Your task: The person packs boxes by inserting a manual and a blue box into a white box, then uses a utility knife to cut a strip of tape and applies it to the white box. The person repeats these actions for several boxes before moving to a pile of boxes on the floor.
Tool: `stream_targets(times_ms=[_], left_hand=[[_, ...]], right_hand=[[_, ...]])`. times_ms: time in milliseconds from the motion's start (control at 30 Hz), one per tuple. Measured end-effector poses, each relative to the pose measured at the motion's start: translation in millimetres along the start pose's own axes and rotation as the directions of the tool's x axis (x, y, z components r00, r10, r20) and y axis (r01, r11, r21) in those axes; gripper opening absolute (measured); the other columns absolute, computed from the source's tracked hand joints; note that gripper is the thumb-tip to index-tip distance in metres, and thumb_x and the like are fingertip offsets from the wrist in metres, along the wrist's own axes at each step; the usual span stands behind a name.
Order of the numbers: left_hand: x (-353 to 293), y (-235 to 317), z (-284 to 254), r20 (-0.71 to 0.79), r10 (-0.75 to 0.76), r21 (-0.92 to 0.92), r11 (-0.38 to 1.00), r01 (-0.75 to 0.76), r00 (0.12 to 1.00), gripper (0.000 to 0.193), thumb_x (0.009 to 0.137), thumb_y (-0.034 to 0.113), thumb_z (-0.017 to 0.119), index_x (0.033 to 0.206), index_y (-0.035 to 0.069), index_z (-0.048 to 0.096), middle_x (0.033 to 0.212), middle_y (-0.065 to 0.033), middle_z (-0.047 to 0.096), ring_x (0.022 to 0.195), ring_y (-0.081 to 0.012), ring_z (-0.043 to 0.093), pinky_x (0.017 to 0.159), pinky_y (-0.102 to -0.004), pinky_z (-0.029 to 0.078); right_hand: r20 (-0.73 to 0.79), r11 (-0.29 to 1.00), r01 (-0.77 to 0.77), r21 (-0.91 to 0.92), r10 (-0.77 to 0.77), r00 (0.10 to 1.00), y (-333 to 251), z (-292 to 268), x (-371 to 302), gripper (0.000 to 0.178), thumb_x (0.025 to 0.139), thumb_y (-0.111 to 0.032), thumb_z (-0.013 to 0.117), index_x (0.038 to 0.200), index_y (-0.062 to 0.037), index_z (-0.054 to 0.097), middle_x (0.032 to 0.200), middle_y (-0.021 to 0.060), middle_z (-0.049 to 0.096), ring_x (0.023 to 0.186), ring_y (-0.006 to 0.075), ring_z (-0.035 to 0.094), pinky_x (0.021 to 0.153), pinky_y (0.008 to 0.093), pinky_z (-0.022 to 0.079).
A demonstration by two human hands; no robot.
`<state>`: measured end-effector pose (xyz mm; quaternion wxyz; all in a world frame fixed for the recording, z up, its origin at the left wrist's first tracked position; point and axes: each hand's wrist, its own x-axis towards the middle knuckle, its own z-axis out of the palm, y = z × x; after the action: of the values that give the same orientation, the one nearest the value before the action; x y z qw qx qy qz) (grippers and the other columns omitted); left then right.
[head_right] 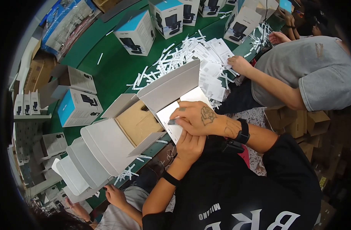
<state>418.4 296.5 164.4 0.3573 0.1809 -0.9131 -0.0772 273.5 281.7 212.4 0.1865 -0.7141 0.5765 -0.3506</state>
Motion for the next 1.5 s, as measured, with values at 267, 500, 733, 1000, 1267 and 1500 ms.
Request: stream_targets(times_ms=[267,500,733,1000,1267,1500], left_hand=[[-14,2,-1,0.061,-0.011,-0.026,1.0,0.013,0.998,0.019,0.083,0.008,0.065,0.098,0.004,0.075,0.096,-0.0132,0.071,0.092,-0.0313,0.07,0.09,-0.0419,0.056],[-9,-3,-11,0.076,0.018,0.054,0.998,-0.022,0.997,0.027,0.088,0.011,0.063,0.112,0.003,0.072,0.117,-0.0174,0.07,0.115,-0.0318,0.066,0.1,-0.0406,0.05],[9,13,-37,0.153,-0.065,-0.09,0.993,0.079,0.986,0.041,0.086,0.017,0.069,0.123,-0.001,0.065,0.131,-0.0181,0.065,0.125,-0.0291,0.061,0.107,-0.0404,0.045],[32,-17,-80,0.494,-0.565,-0.829,-0.075,0.555,0.661,0.036,0.094,0.013,0.067,0.124,-0.007,0.06,0.12,-0.0156,0.067,0.107,-0.0242,0.065,0.096,-0.0351,0.049],[19,-15,-68,0.33,-0.506,-0.897,0.094,0.431,0.797,0.037,0.097,0.013,0.066,0.128,-0.006,0.056,0.123,-0.0114,0.064,0.109,-0.0179,0.06,0.097,-0.0318,0.046],[-1,-15,-69,0.374,-0.425,-0.886,0.098,0.453,0.824,0.038,0.097,0.011,0.066,0.129,-0.006,0.055,0.123,-0.0118,0.063,0.11,-0.0176,0.06,0.097,-0.0315,0.046]], right_hand=[[0.297,0.956,0.097,-0.279,-0.01,0.955,-20,-2,7,0.031,0.086,-0.014,0.065,0.114,-0.0223,0.073,0.084,0.0034,0.049,0.062,0.0221,0.06,0.057,0.0348,0.053],[-0.355,0.854,0.435,-0.287,-0.516,0.779,-3,-30,21,0.041,0.089,-0.012,0.061,0.129,-0.0078,0.065,0.082,0.002,0.061,0.048,0.0117,0.048,0.044,0.0246,0.041],[-0.256,0.655,-0.39,0.647,0.669,0.698,13,-101,46,0.062,0.106,-0.026,0.051,0.157,-0.0014,0.026,0.083,0.0057,0.071,0.048,0.0009,0.039,0.042,0.0171,0.029],[0.014,0.985,-0.053,-0.162,0.056,0.998,-76,-116,-18,0.08,0.089,-0.025,0.074,0.155,-0.007,0.031,0.073,0.0082,0.068,0.053,0.0172,0.06,0.05,0.0315,0.045],[-0.369,0.816,-0.546,-0.19,0.456,0.81,-144,-73,-55,0.071,0.086,-0.018,0.074,0.147,-0.0077,0.04,0.067,0.0092,0.065,0.061,0.0298,0.068,0.055,0.0381,0.049],[-0.383,0.847,-0.531,-0.032,0.48,0.789,-145,-55,-69,0.064,0.088,-0.013,0.072,0.146,-0.008,0.045,0.065,0.0088,0.062,0.058,0.0273,0.065,0.052,0.0364,0.048]])
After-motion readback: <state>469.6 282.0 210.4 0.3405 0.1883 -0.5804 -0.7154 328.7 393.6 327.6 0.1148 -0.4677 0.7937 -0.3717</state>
